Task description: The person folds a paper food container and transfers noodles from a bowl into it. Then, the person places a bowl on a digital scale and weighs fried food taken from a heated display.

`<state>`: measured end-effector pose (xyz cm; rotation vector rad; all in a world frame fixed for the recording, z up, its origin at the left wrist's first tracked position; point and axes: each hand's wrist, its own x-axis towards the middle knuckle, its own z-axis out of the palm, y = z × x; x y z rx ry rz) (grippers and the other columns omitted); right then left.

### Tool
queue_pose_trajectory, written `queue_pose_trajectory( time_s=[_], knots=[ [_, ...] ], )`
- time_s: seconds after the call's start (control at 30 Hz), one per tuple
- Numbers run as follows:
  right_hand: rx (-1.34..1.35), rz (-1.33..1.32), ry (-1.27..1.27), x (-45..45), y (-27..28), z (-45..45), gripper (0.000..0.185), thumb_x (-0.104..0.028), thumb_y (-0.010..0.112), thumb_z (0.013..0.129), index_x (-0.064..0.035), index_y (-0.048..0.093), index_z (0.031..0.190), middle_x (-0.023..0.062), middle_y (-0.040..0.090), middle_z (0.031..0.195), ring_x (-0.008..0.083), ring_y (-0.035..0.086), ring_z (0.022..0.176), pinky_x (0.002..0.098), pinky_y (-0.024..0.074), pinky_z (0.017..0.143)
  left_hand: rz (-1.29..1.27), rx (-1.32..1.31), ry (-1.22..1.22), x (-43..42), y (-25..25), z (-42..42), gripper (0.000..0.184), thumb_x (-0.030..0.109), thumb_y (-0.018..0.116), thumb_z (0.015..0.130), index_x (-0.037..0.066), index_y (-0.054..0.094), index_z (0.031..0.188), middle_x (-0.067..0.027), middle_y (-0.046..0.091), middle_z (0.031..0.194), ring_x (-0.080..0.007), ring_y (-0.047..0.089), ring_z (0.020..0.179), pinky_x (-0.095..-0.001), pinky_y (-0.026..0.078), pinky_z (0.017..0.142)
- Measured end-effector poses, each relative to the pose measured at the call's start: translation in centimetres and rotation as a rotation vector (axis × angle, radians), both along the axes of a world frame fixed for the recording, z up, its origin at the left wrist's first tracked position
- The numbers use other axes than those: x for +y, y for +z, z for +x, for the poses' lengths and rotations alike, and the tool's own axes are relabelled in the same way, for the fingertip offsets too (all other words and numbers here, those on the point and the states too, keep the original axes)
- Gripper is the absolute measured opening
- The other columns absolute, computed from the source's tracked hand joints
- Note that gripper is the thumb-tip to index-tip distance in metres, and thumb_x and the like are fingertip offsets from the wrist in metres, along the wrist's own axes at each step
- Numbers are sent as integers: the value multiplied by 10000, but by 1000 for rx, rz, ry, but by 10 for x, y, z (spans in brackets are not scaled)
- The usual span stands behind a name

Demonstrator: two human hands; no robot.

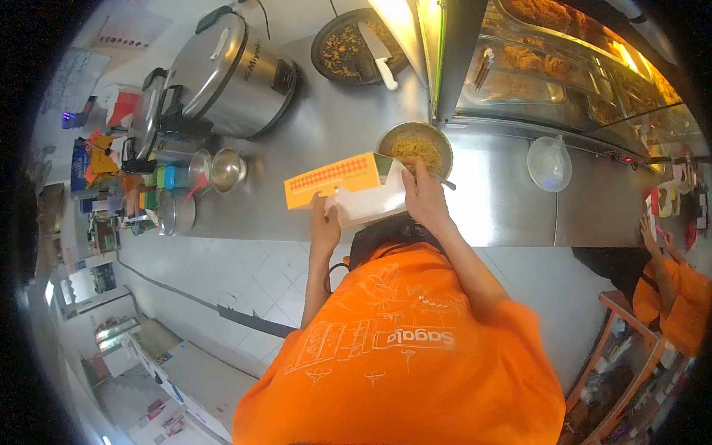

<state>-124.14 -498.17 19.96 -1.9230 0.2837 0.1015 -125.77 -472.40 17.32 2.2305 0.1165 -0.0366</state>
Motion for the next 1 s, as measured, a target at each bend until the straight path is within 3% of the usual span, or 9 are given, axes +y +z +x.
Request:
queue_pose_trajectory(
  time_s=[0.07, 0.17, 0.27, 0.33, 0.57, 0.67, 0.7, 0.83, 1.0],
  knots=[
    [-212, -146, -55, 7, 2, -3, 269, -269, 594, 1006, -23, 586, 1115, 235, 674, 1043, 458, 639, 1032, 509, 481, 882, -191, -6, 16, 7, -27, 0, 505, 0, 518, 928, 40, 527, 1431, -256, 642, 1228, -402, 660, 1021, -401, 514, 903],
    [-470, -296, 105, 8, 29, -14, 253, -238, 682, 940, -21, 604, 1045, 194, 644, 1008, 419, 621, 1008, 480, 485, 868, 62, -92, -231, 10, -2, 8, 593, -85, 403, 889, 19, 439, 1472, -253, 475, 1491, -395, 623, 1190, -420, 550, 934],
    [-462, -135, 534, 17, 42, -19, 250, -205, 748, 868, -34, 625, 1002, 161, 622, 978, 369, 605, 998, 449, 495, 896, 54, 238, -197, 2, 21, 12, 675, -139, 354, 827, 29, 421, 1478, -278, 482, 1467, -386, 671, 1093, -388, 597, 800],
    [-487, -46, 705, 27, 32, -5, 261, -195, 756, 853, -42, 624, 1018, 163, 626, 1000, 368, 606, 1017, 459, 494, 919, -44, 323, -184, -5, 44, 16, 704, -136, 383, 806, 50, 424, 1484, -297, 514, 1426, -438, 558, 1242, -465, 483, 992],
    [-702, -364, 218, -3, 47, 70, 485, -253, 790, 818, -88, 625, 1242, 169, 551, 1340, 394, 494, 1284, 471, 418, 1097, -13, 30, -375, 12, 91, 16, 888, -115, 437, 817, 114, 139, 1621, -340, 416, 1512, -504, 425, 1392, -483, 332, 1184],
    [-744, -718, 184, -11, 61, 80, 563, -226, 810, 803, -88, 611, 1311, 181, 517, 1427, 407, 464, 1343, 472, 405, 1122, -204, 182, -348, 9, 109, 13, 939, -74, 467, 836, 65, 1, 1639, -277, 259, 1620, -404, 221, 1536, -448, 142, 1256],
    [-767, -787, 127, -13, 62, 81, 590, -215, 799, 823, -104, 580, 1359, 183, 520, 1427, 423, 428, 1376, 493, 391, 1133, -173, 124, -341, 9, 107, 10, 950, -76, 479, 844, 88, -10, 1642, -291, 292, 1603, -427, 279, 1504, -449, 196, 1236],
    [-404, -83, 3, -24, 31, 81, 532, -237, 695, 934, -117, 527, 1424, 174, 539, 1446, 384, 470, 1382, 433, 385, 1139, -64, -45, -343, 4, 93, 5, 975, -64, 519, 885, 132, -60, 1644, -321, 371, 1557, -466, 416, 1424, -451, 338, 1177],
    [-160, 206, 42, -33, 39, 71, 418, -203, 555, 1030, -155, 468, 1436, 151, 533, 1453, 290, 450, 1410, 397, 335, 1161, -331, -21, -230, -3, 78, -7, 972, 1, 581, 947, 130, -91, 1636, -268, 452, 1489, -368, 584, 1248, -415, 499, 1020]
  ],
)
